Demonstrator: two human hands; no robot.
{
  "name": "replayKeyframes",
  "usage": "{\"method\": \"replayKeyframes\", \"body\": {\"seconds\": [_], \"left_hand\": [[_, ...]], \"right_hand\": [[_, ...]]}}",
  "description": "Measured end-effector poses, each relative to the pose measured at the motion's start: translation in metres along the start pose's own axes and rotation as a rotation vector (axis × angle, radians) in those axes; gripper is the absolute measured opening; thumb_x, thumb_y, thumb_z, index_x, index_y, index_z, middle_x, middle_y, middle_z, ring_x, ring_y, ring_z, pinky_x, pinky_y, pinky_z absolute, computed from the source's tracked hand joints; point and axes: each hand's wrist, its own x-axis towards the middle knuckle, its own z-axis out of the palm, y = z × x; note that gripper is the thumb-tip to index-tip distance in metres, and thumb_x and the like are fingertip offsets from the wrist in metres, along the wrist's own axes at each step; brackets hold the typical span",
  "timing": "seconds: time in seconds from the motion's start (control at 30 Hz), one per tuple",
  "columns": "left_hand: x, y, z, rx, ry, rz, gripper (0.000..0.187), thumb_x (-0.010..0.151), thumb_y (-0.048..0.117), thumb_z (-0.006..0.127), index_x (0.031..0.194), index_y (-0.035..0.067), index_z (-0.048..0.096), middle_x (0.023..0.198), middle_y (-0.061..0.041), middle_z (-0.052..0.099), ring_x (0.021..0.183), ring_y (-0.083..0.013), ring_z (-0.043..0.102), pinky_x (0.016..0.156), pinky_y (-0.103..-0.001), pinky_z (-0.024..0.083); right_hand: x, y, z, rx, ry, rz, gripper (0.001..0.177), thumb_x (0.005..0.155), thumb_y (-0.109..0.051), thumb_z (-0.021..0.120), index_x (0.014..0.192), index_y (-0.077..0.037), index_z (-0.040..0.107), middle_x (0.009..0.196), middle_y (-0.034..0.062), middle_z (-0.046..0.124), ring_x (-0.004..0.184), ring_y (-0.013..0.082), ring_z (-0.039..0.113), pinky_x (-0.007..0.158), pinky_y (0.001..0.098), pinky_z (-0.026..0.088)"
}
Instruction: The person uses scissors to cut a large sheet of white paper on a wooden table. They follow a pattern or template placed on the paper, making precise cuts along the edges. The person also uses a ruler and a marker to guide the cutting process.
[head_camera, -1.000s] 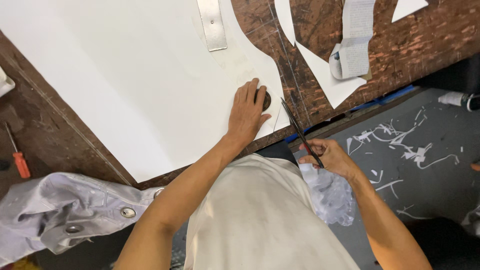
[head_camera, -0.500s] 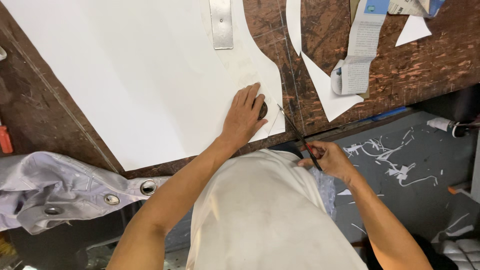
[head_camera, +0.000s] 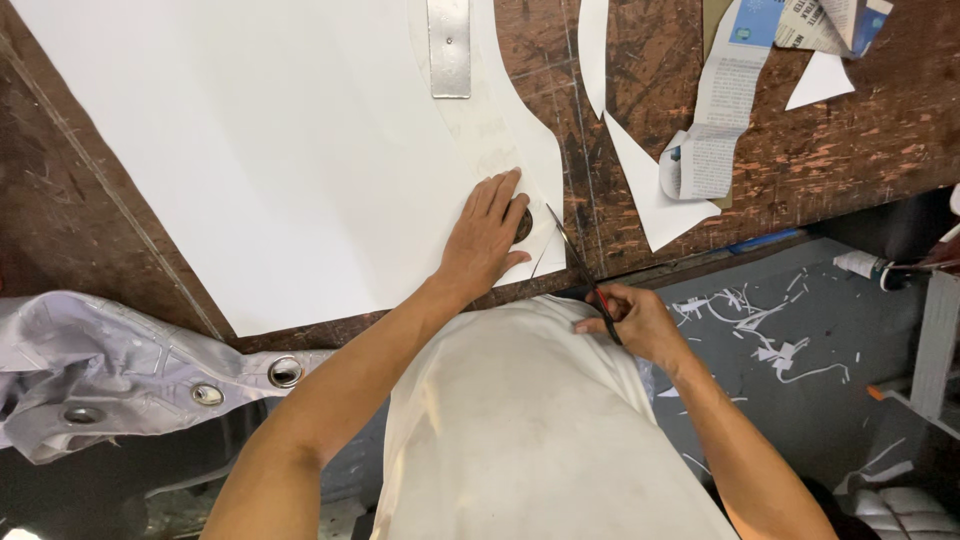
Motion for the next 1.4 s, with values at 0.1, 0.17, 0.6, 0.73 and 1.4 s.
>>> {"method": "replayKeyframes", "body": {"seconds": [0.1, 0.17, 0.6, 0.73, 1.4], "left_hand": [[-0.001, -0.001, 0.0, 0.006, -0.002, 0.0, 0.082, 0.071, 0.04, 0.087, 0.132, -0.002, 0.051, 0.155, -0.023, 0.034, 0.143, -0.0387, 0.033, 0.122, -0.047, 0.028], [-0.001, -0.001, 0.001, -0.002, 0.001, 0.004, 0.081, 0.072, 0.04, 0.087, 0.132, -0.002, 0.051, 0.156, -0.023, 0.034, 0.144, -0.0388, 0.033, 0.122, -0.047, 0.028], [0.0, -0.002, 0.002, -0.009, -0.016, -0.007, 0.082, 0.073, 0.04, 0.086, 0.134, -0.002, 0.05, 0.156, -0.023, 0.032, 0.144, -0.0388, 0.031, 0.123, -0.047, 0.027], [-0.001, -0.001, 0.0, -0.037, 0.001, -0.012, 0.081, 0.071, 0.039, 0.086, 0.132, -0.002, 0.051, 0.156, -0.022, 0.033, 0.144, -0.0385, 0.032, 0.123, -0.047, 0.028], [0.019, -0.048, -0.016, -0.098, 0.254, -0.074, 0.052, 0.089, 0.016, 0.076, 0.136, 0.004, 0.059, 0.156, -0.019, 0.038, 0.145, -0.0373, 0.035, 0.12, -0.053, 0.03]], "right_hand": [[0.004, 0.001, 0.004, 0.028, -0.005, 0.003, 0.053, 0.061, -0.031, 0.096, 0.102, -0.005, 0.077, 0.06, -0.0065, 0.044, 0.058, 0.0096, 0.04, 0.055, 0.0261, 0.035], [0.005, 0.004, 0.005, 0.037, -0.001, -0.016, 0.051, 0.061, -0.031, 0.096, 0.1, -0.003, 0.078, 0.061, -0.0061, 0.042, 0.058, 0.0099, 0.039, 0.055, 0.0261, 0.034], [0.013, -0.015, 0.006, 0.029, 0.016, -0.051, 0.054, 0.062, -0.027, 0.096, 0.105, -0.002, 0.076, 0.063, -0.0071, 0.043, 0.061, 0.0091, 0.041, 0.059, 0.0245, 0.04], [0.013, -0.014, 0.006, 0.045, 0.005, -0.098, 0.051, 0.063, -0.027, 0.096, 0.103, -0.001, 0.077, 0.063, -0.0062, 0.04, 0.061, 0.0095, 0.041, 0.06, 0.0245, 0.04], [0.024, -0.037, 0.017, 0.065, 0.038, -0.116, 0.047, 0.065, -0.025, 0.095, 0.101, -0.002, 0.074, 0.063, -0.0091, 0.045, 0.06, 0.0056, 0.04, 0.058, 0.0213, 0.038]]}}
